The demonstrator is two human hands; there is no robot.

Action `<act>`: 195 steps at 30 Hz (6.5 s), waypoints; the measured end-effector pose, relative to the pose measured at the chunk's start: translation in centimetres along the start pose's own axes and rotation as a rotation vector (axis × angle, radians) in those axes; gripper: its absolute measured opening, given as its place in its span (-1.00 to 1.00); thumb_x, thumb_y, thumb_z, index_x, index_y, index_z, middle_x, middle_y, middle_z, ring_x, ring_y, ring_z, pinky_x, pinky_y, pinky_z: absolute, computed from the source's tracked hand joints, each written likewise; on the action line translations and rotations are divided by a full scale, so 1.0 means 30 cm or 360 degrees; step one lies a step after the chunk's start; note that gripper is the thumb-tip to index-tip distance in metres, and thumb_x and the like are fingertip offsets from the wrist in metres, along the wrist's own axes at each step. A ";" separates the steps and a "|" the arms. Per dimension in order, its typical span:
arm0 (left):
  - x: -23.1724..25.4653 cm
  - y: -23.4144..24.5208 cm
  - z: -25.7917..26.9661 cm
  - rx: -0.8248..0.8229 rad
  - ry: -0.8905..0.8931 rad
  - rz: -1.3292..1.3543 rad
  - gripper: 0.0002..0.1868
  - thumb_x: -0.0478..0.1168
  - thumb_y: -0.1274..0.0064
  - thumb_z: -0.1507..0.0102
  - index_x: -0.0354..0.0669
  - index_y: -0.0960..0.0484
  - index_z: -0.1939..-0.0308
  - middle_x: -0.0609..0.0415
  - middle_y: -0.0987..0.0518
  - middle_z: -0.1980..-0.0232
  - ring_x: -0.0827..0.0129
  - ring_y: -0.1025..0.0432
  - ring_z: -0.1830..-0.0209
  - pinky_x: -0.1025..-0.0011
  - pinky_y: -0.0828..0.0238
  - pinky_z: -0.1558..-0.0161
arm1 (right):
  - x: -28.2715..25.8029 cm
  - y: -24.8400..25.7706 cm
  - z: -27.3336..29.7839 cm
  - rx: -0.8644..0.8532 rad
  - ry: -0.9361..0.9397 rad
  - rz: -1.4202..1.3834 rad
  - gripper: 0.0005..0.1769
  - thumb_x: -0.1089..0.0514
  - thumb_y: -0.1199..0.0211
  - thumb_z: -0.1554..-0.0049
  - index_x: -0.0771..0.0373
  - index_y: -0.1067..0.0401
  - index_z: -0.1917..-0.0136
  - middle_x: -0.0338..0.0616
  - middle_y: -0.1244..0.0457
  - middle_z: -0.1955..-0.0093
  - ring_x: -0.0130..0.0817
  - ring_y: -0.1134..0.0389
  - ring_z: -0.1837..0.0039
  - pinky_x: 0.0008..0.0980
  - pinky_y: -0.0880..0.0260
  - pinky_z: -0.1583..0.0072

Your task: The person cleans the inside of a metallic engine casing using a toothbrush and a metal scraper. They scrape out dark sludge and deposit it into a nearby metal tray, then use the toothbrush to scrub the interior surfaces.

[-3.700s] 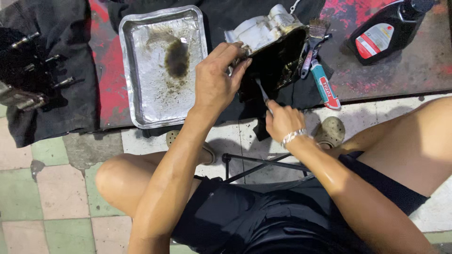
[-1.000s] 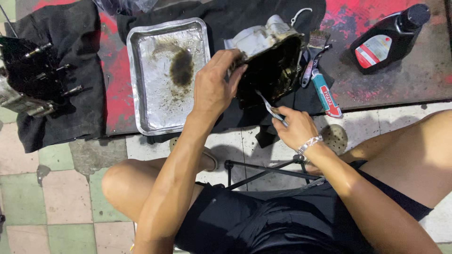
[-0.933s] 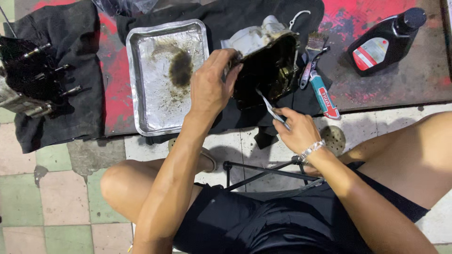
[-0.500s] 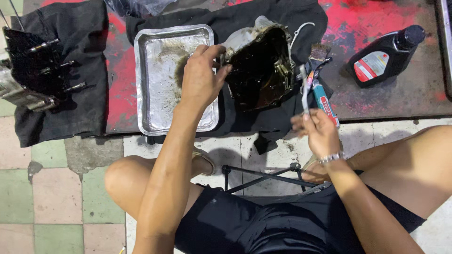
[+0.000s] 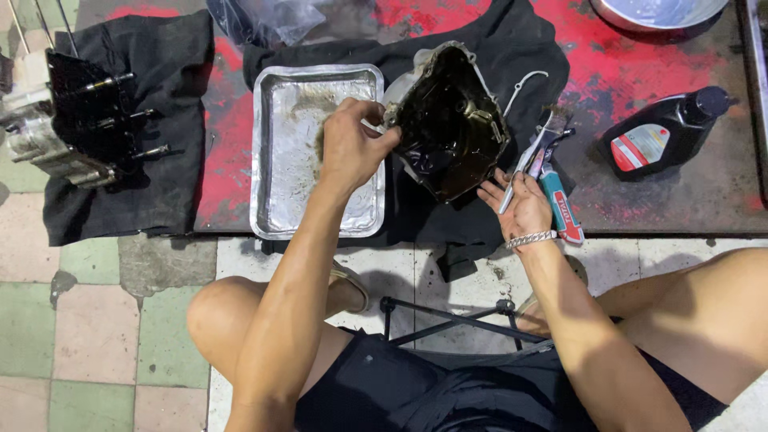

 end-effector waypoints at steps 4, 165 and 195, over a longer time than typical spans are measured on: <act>0.050 -0.015 -0.033 0.0158 0.0042 -0.0107 -0.71 -0.18 -0.37 0.04 -0.36 -0.71 0.42 -0.11 -0.65 0.42 0.22 -0.59 0.41 0.31 -0.53 0.23 | -0.067 0.034 -0.022 0.0072 -0.0013 0.0112 -0.75 0.06 0.10 -0.42 0.28 -0.27 -0.15 0.14 -0.25 -0.27 0.10 -0.37 -0.27 0.07 -0.46 -0.26; -0.115 -0.149 0.168 -0.0349 0.0343 0.0150 0.33 0.29 -0.49 0.13 -0.43 -0.22 -0.48 -0.36 -0.30 -0.48 -0.05 -0.23 -0.51 0.19 -0.14 -0.46 | -0.188 -0.053 0.270 -0.0240 0.0781 0.2722 -0.51 0.22 -0.14 -0.20 0.06 -0.44 -0.40 0.27 -0.36 0.01 0.27 -0.40 -0.03 0.09 -0.39 -0.09; -0.032 -0.147 0.129 -0.0480 0.0294 -0.0177 0.37 0.47 -0.38 0.13 -0.44 -0.26 -0.46 -0.34 -0.32 -0.35 -0.13 -0.27 -0.41 0.13 -0.29 -0.33 | -0.026 -0.096 0.419 -0.0377 0.0483 0.2781 -0.45 0.26 -0.10 -0.18 0.06 -0.39 -0.44 0.26 -0.34 0.14 0.23 -0.39 0.06 0.09 -0.40 -0.04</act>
Point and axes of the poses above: each hand's wrist, its own z-axis away from the middle knuckle, its own y-axis out of the back of the hand, x = y × z, the point moved 2 cm from there along -z, towards the middle knuckle
